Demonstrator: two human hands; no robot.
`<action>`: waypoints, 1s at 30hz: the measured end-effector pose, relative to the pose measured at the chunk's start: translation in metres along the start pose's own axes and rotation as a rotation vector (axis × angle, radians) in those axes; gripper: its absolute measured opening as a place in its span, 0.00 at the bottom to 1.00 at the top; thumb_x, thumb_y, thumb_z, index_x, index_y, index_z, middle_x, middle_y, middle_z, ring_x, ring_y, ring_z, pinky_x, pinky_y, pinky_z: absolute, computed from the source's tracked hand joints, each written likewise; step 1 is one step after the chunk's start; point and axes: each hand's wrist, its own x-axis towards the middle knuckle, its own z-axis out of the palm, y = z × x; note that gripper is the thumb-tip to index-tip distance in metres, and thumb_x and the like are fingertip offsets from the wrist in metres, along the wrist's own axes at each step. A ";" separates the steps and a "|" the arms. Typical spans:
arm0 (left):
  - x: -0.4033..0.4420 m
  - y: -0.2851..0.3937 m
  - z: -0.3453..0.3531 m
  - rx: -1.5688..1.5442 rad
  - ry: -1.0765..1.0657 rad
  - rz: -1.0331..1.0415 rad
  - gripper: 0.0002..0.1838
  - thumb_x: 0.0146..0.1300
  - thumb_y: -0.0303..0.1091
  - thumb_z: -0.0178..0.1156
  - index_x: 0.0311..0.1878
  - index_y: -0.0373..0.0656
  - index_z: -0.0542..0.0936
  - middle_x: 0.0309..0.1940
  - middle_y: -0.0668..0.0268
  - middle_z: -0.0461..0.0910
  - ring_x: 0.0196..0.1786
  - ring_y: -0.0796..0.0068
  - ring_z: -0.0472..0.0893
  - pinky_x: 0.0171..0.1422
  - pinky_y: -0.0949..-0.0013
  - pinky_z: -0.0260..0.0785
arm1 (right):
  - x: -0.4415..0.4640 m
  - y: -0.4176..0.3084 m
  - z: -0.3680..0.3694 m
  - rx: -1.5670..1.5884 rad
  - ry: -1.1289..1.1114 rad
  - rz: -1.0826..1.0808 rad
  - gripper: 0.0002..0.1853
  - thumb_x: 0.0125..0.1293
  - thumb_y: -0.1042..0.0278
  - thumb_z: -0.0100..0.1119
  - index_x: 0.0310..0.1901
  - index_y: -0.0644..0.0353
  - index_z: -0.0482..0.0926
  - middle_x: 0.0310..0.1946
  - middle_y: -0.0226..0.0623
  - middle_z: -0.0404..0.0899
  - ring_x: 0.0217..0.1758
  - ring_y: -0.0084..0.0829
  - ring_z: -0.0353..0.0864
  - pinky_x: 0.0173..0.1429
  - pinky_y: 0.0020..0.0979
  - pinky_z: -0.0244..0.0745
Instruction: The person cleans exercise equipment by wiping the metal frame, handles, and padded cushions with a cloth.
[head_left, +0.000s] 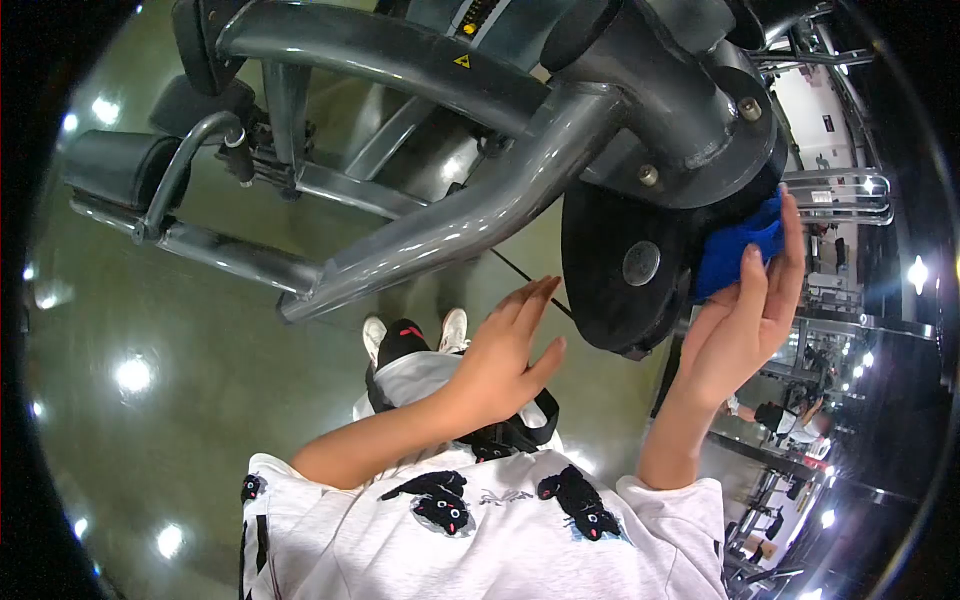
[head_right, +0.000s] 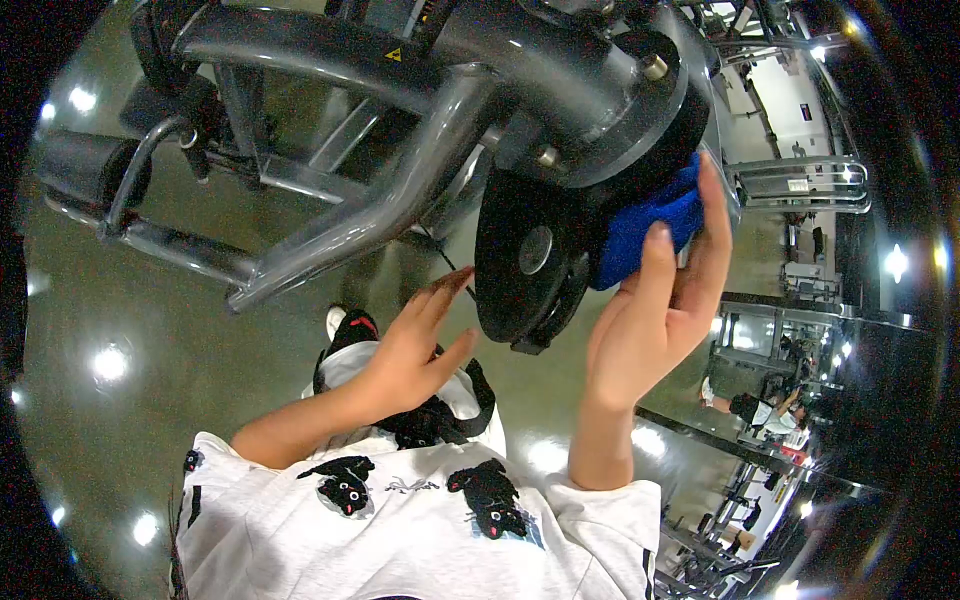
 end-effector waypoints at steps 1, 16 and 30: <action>0.000 0.000 0.001 0.013 0.005 0.023 0.32 0.62 0.32 0.55 0.68 0.32 0.58 0.63 0.43 0.63 0.64 0.44 0.64 0.69 0.56 0.56 | -0.004 0.001 -0.002 0.026 -0.022 0.045 0.23 0.64 0.83 0.42 0.63 0.73 0.65 0.65 0.49 0.63 0.67 0.32 0.65 0.71 0.32 0.58; -0.007 -0.011 0.013 0.078 0.005 0.026 0.34 0.59 0.27 0.57 0.66 0.28 0.56 0.63 0.41 0.59 0.65 0.44 0.63 0.67 0.55 0.57 | -0.084 0.000 -0.034 0.211 -0.132 0.460 0.22 0.64 0.85 0.44 0.62 0.72 0.66 0.60 0.44 0.70 0.62 0.28 0.69 0.66 0.29 0.61; -0.039 -0.033 0.040 -0.568 -0.310 -0.476 0.31 0.62 0.39 0.62 0.65 0.40 0.64 0.60 0.63 0.70 0.62 0.72 0.71 0.66 0.67 0.62 | -0.119 0.049 -0.090 0.616 -0.428 0.954 0.17 0.61 0.79 0.50 0.52 0.66 0.76 0.49 0.38 0.79 0.51 0.25 0.76 0.60 0.27 0.69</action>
